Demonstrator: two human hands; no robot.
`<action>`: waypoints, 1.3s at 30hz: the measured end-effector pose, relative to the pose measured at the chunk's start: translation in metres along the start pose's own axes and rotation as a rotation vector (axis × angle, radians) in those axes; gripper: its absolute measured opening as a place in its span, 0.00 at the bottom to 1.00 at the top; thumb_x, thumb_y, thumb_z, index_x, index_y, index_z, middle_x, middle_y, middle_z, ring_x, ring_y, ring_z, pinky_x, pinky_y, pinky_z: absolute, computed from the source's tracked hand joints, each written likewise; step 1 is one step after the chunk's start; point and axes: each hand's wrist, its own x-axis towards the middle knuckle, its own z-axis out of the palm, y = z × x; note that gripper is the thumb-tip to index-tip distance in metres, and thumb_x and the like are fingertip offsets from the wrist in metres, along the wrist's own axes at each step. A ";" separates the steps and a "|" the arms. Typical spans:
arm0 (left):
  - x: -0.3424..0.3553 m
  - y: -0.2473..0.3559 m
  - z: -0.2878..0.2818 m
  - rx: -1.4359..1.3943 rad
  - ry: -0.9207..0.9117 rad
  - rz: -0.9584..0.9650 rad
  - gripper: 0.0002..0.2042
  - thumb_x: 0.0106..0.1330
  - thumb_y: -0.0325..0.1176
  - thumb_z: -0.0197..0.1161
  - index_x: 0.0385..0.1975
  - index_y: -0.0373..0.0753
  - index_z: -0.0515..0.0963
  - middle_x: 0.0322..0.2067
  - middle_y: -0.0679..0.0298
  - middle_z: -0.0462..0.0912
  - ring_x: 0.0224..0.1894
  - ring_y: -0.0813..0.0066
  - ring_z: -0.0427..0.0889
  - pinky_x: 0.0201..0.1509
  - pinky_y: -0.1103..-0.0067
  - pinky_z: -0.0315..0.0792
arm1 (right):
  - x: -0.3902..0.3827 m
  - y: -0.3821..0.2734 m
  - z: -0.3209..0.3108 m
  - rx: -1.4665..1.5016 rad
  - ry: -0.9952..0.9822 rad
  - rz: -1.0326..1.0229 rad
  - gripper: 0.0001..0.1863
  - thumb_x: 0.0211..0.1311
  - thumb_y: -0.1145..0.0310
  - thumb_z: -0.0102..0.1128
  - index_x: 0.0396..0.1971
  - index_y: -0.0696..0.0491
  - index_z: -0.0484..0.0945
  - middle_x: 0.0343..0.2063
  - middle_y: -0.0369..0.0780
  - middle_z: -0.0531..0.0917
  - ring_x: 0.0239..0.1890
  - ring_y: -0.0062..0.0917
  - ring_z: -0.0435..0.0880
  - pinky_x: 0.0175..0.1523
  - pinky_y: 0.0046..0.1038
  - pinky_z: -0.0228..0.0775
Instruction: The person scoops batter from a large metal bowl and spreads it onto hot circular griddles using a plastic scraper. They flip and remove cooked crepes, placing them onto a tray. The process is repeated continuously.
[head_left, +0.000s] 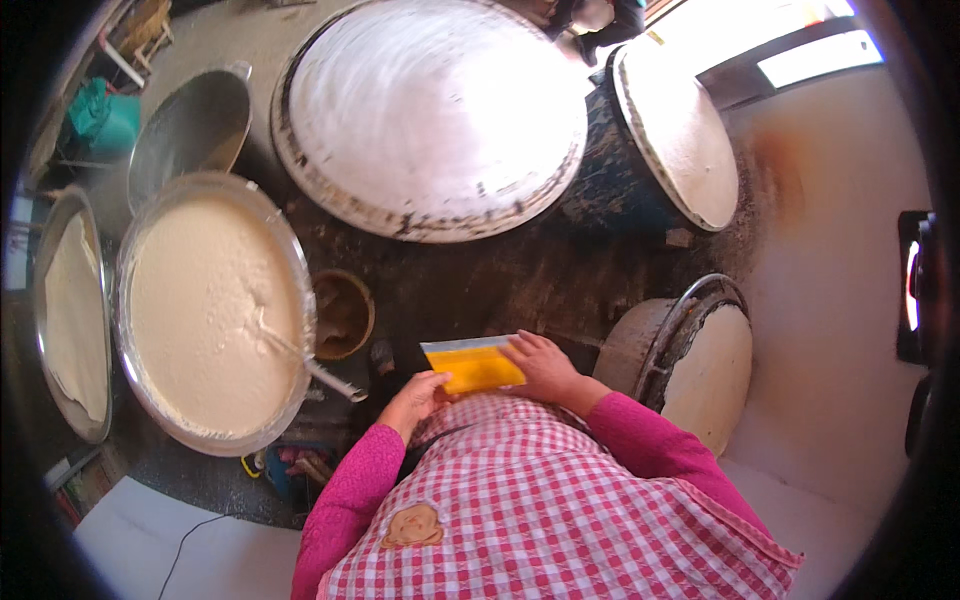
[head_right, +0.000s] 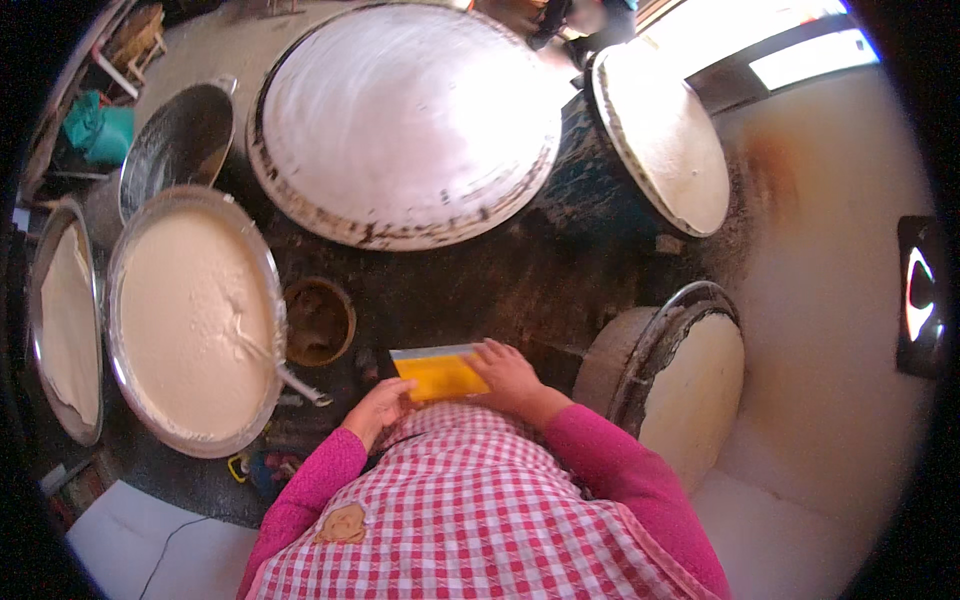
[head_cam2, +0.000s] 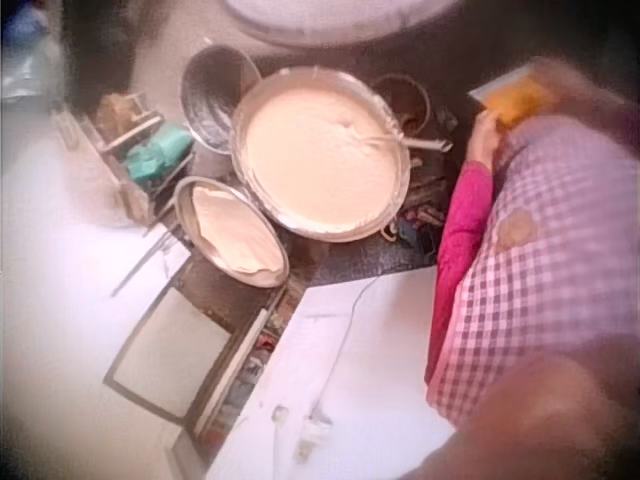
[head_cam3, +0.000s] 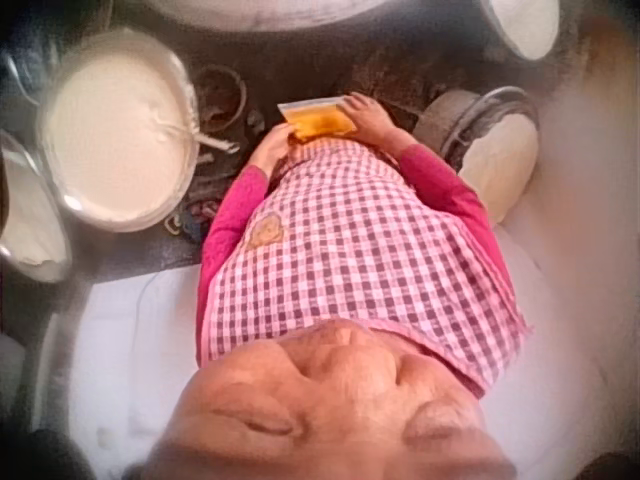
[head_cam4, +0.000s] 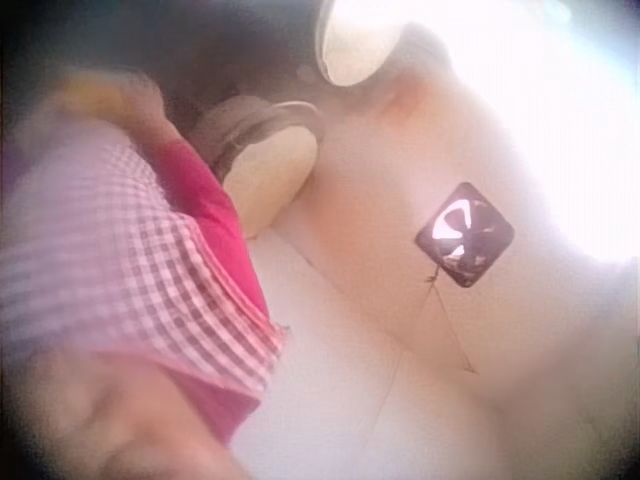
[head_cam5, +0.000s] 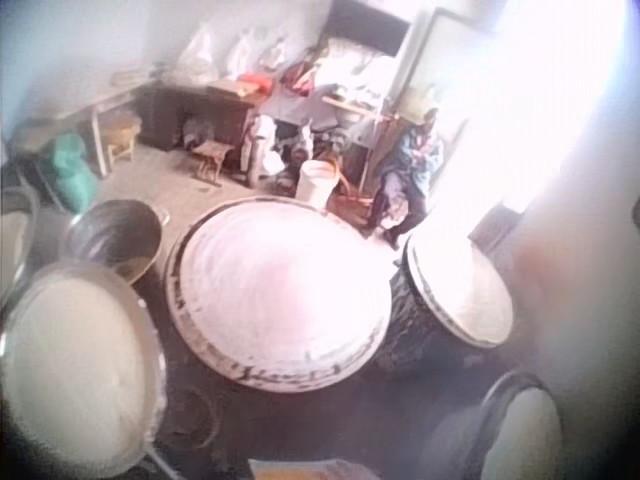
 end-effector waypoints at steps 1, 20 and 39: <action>0.004 0.006 0.033 -0.021 -0.043 0.012 0.11 0.59 0.34 0.55 0.40 0.39 0.73 0.32 0.62 0.78 0.27 0.70 0.78 0.28 0.75 0.73 | 0.007 0.014 -0.002 -0.097 0.084 -0.111 0.34 0.47 0.52 0.59 0.55 0.49 0.63 0.55 0.43 0.65 0.60 0.39 0.58 0.61 0.39 0.51; 0.036 0.084 0.295 0.510 0.188 0.256 0.13 0.66 0.33 0.45 0.44 0.33 0.68 0.35 0.58 0.77 0.32 0.75 0.76 0.36 0.83 0.72 | -0.050 0.462 -0.020 1.276 1.375 1.099 0.20 0.45 0.62 0.60 0.34 0.64 0.73 0.32 0.49 0.80 0.35 0.37 0.80 0.38 0.35 0.70; 0.112 0.195 0.356 0.581 -0.068 0.272 0.11 0.66 0.32 0.46 0.45 0.35 0.69 0.34 0.60 0.77 0.31 0.76 0.78 0.36 0.82 0.72 | -0.048 0.481 -0.046 1.858 2.023 1.001 0.16 0.55 0.69 0.52 0.42 0.61 0.68 0.36 0.43 0.77 0.35 0.31 0.78 0.39 0.31 0.72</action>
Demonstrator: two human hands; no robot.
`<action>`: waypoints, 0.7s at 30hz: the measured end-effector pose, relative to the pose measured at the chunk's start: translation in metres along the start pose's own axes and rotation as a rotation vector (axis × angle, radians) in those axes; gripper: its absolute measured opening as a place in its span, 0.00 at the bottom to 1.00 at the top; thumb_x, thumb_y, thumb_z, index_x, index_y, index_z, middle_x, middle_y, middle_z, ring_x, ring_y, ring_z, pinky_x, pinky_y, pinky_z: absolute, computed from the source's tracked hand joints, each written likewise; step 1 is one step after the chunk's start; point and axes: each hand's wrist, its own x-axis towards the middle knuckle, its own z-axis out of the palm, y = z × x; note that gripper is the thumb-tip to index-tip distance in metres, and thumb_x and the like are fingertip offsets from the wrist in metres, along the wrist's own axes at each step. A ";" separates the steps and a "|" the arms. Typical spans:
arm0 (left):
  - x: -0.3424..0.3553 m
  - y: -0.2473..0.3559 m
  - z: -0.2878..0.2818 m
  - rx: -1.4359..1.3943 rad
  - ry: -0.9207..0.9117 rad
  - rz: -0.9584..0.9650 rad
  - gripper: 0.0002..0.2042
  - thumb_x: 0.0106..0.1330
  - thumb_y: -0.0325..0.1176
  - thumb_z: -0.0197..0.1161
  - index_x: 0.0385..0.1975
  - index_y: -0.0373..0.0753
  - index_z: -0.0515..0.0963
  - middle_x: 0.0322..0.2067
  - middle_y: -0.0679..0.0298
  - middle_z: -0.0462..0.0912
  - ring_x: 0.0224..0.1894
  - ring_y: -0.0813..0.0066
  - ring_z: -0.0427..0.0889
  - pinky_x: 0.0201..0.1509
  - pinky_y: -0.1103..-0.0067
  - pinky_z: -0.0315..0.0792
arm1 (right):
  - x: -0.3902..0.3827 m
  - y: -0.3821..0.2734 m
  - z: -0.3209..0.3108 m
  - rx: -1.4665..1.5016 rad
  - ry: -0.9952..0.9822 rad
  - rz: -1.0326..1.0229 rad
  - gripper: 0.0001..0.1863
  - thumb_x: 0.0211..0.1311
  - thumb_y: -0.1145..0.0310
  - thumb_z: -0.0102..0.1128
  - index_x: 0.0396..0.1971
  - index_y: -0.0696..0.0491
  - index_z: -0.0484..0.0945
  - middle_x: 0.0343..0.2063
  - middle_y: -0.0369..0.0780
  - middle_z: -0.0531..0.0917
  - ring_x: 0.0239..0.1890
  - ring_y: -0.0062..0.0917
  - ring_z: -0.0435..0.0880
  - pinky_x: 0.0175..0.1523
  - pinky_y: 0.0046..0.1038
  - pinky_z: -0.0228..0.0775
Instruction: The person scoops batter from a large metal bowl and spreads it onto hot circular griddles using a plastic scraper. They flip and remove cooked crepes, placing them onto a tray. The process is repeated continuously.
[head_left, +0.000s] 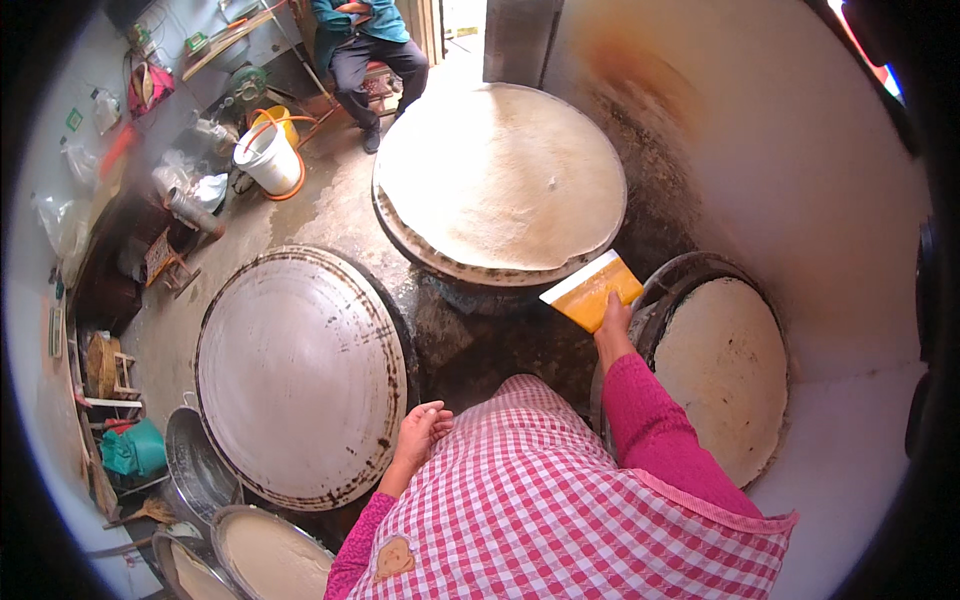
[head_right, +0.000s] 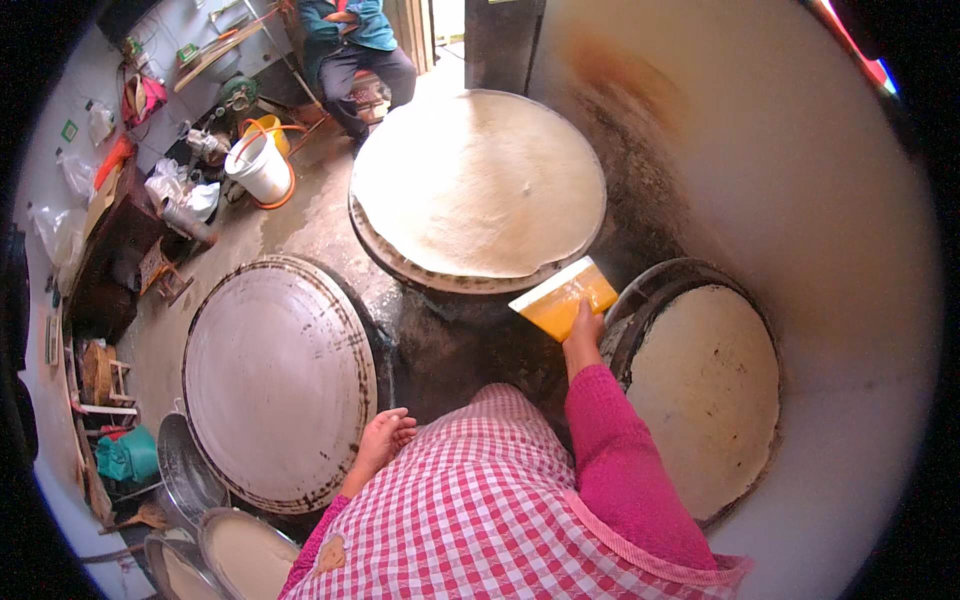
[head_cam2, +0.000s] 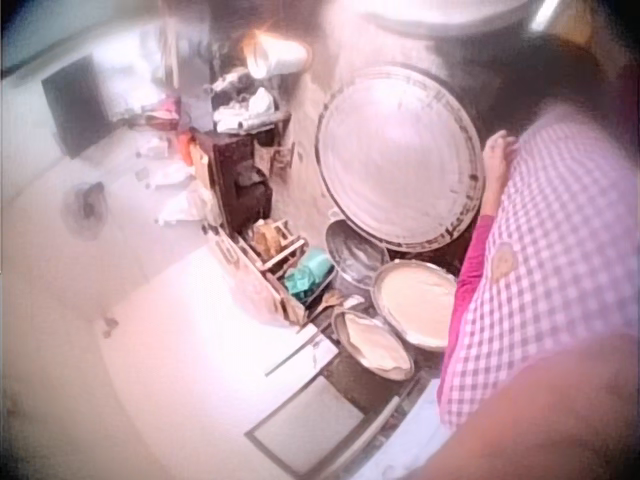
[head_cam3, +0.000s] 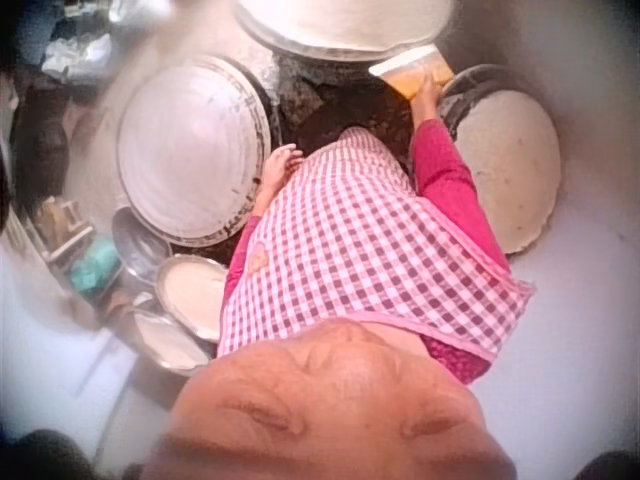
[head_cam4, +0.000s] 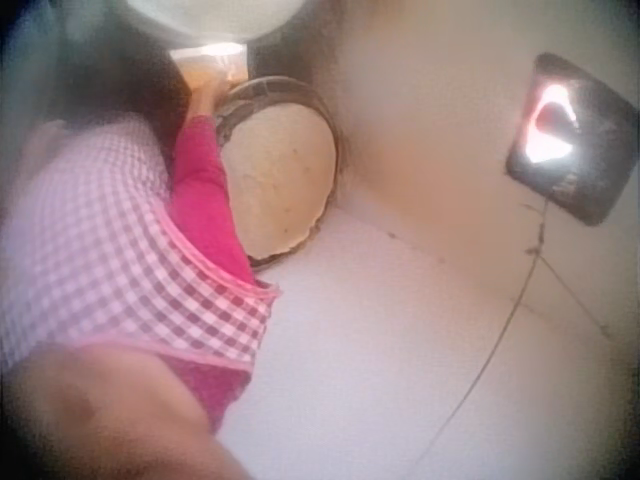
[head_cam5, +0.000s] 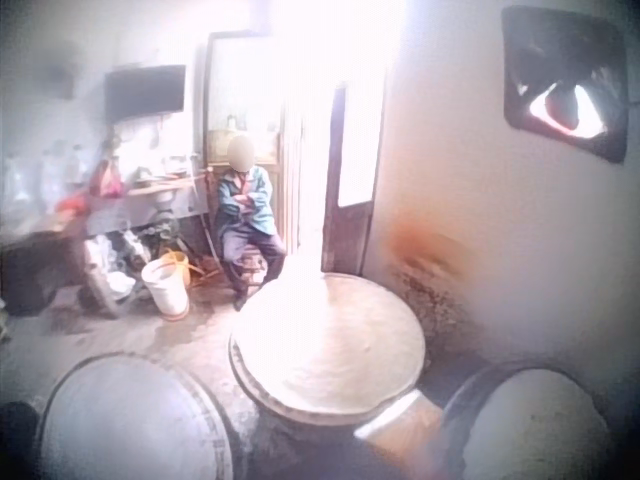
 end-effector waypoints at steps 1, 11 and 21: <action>0.006 0.005 0.004 0.020 0.018 -0.007 0.11 0.66 0.32 0.46 0.45 0.35 0.69 0.33 0.60 0.77 0.31 0.76 0.78 0.36 0.82 0.72 | 0.017 0.000 0.008 -0.031 0.070 -0.010 0.16 0.56 0.69 0.52 0.42 0.62 0.68 0.36 0.44 0.77 0.34 0.31 0.79 0.38 0.31 0.73; 0.099 0.069 0.071 0.018 0.234 -0.060 0.13 0.65 0.32 0.47 0.47 0.33 0.67 0.33 0.58 0.78 0.31 0.75 0.77 0.36 0.81 0.73 | 0.252 -0.077 0.063 -0.344 0.057 0.044 0.16 0.49 0.71 0.58 0.39 0.61 0.73 0.32 0.43 0.79 0.32 0.31 0.79 0.36 0.34 0.72; 0.124 0.107 0.126 -0.001 0.473 -0.139 0.13 0.65 0.32 0.46 0.46 0.33 0.67 0.33 0.58 0.78 0.31 0.75 0.77 0.34 0.83 0.72 | 0.448 -0.128 0.261 -0.762 -0.484 0.011 0.16 0.48 0.66 0.61 0.35 0.60 0.76 0.29 0.40 0.80 0.30 0.29 0.78 0.34 0.33 0.70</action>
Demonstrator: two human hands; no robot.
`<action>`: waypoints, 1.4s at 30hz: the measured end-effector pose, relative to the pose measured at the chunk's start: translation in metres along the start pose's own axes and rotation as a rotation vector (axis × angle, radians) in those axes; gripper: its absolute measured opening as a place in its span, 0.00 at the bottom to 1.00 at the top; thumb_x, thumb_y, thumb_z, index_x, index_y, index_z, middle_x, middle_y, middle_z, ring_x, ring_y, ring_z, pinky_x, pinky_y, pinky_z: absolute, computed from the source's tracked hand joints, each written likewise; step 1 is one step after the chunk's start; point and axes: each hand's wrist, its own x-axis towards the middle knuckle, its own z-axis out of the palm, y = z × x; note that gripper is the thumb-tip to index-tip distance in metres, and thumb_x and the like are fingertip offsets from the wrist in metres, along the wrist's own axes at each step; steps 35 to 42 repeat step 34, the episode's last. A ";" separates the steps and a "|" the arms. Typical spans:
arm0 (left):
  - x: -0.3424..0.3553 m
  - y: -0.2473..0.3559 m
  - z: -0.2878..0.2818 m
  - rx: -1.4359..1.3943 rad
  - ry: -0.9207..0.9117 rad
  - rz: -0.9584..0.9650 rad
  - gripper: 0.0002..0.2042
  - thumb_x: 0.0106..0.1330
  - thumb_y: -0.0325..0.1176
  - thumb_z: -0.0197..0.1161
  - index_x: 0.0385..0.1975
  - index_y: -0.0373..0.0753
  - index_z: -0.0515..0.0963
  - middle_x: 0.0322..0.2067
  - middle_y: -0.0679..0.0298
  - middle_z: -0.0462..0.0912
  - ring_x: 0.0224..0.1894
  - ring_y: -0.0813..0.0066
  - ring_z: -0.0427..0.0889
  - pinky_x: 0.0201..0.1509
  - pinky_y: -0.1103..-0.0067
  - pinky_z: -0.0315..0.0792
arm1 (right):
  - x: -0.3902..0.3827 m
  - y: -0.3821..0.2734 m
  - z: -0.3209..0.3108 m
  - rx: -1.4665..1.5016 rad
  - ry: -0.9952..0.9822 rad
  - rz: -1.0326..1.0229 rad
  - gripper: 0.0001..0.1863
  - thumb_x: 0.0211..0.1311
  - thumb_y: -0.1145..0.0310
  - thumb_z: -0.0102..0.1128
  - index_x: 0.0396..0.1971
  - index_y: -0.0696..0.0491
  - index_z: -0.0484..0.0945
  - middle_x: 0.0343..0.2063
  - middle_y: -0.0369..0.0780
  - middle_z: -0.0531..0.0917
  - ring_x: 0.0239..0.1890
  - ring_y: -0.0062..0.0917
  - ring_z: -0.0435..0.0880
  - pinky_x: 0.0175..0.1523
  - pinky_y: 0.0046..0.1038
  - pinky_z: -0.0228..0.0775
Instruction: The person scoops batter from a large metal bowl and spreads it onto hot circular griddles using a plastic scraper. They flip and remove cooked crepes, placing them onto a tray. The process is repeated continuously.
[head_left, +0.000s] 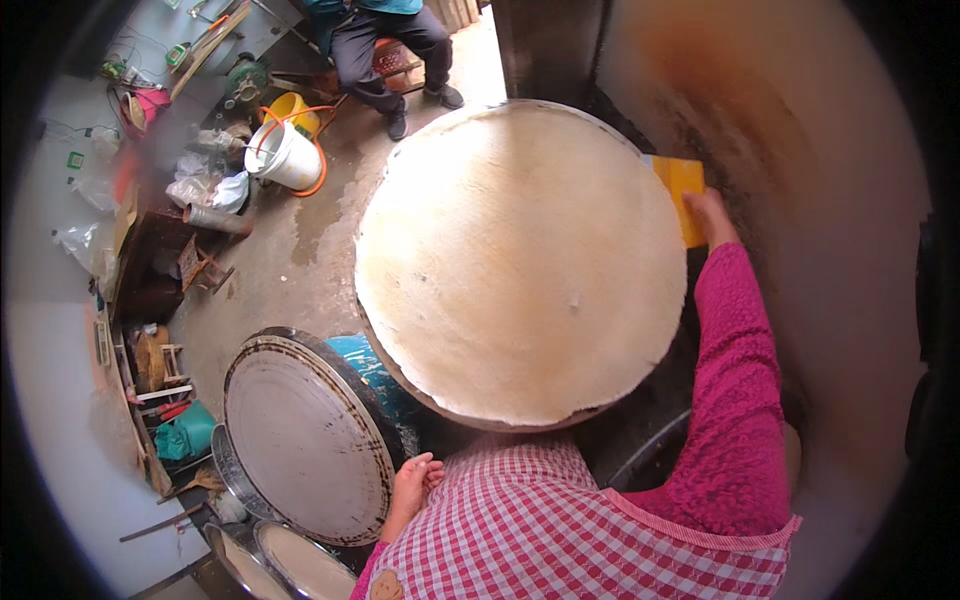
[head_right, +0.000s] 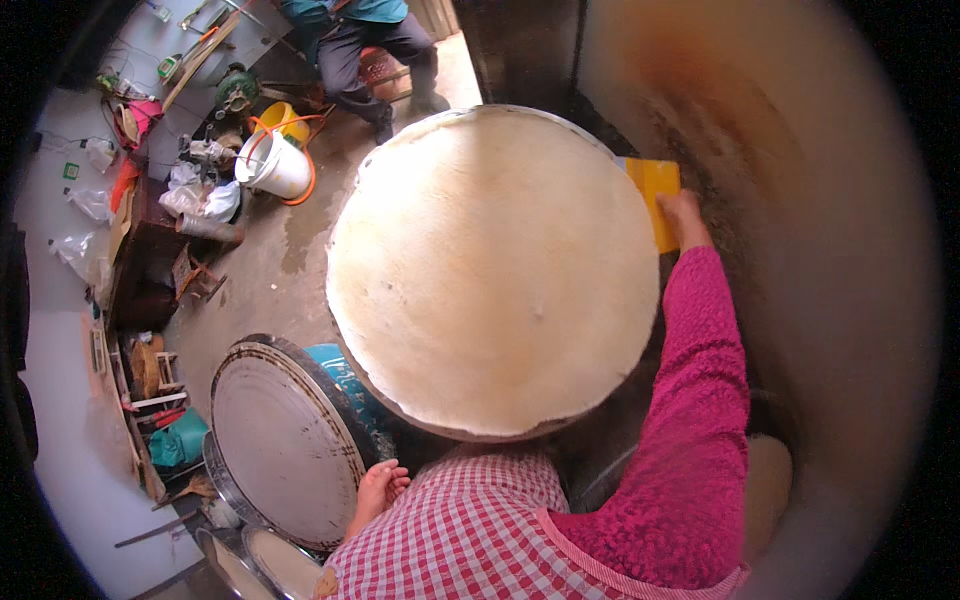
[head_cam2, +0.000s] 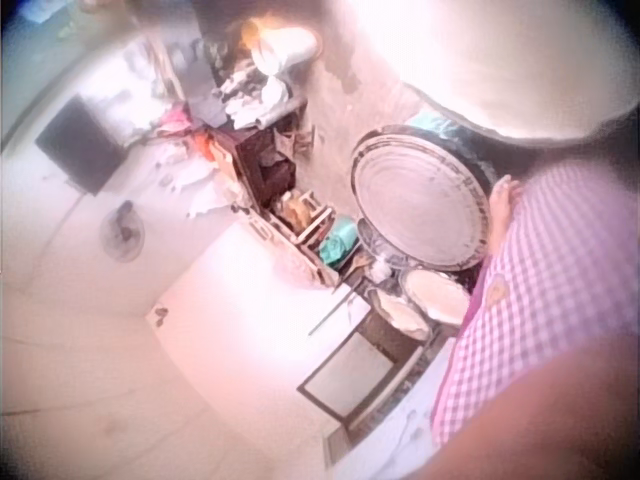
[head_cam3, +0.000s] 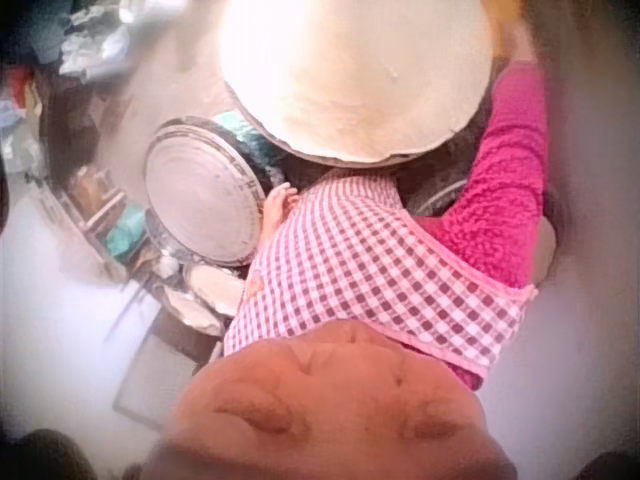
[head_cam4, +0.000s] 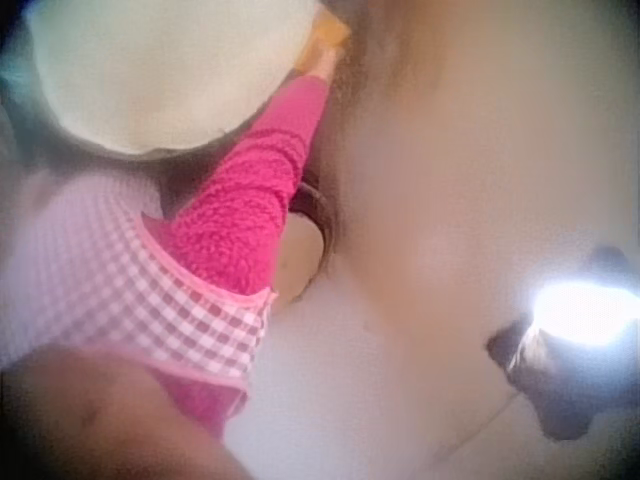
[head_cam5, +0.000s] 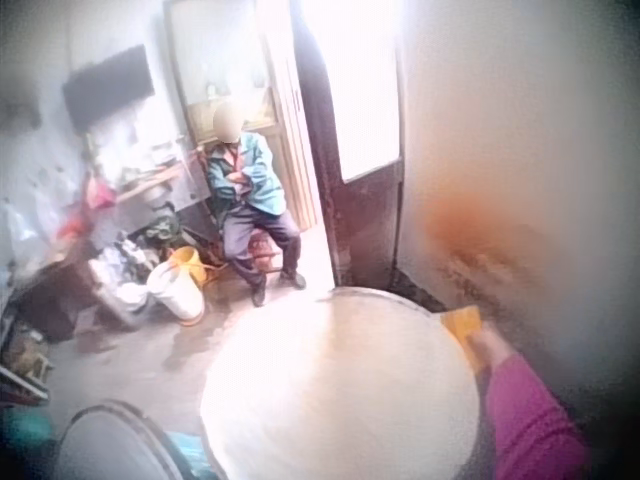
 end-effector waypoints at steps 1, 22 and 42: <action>0.001 0.003 0.003 -0.009 0.009 -0.009 0.13 0.66 0.32 0.46 0.46 0.33 0.67 0.34 0.58 0.78 0.31 0.75 0.77 0.34 0.83 0.72 | 0.016 -0.021 0.012 -0.109 0.007 -0.020 0.16 0.48 0.66 0.60 0.36 0.60 0.76 0.29 0.40 0.80 0.30 0.30 0.78 0.35 0.32 0.69; 0.015 -0.007 0.004 -0.089 0.067 -0.043 0.14 0.66 0.33 0.46 0.48 0.33 0.67 0.35 0.58 0.77 0.31 0.77 0.77 0.34 0.85 0.71 | 0.045 -0.113 0.039 -0.227 -0.123 -0.027 0.15 0.56 0.66 0.54 0.41 0.57 0.73 0.35 0.39 0.79 0.37 0.27 0.77 0.44 0.28 0.67; -0.002 -0.015 -0.002 -0.134 0.135 -0.036 0.13 0.65 0.32 0.47 0.47 0.34 0.67 0.35 0.57 0.77 0.32 0.75 0.77 0.35 0.84 0.70 | 0.010 -0.205 0.150 -0.446 -0.574 0.007 0.22 0.53 0.64 0.59 0.47 0.56 0.69 0.40 0.41 0.77 0.42 0.26 0.77 0.49 0.26 0.66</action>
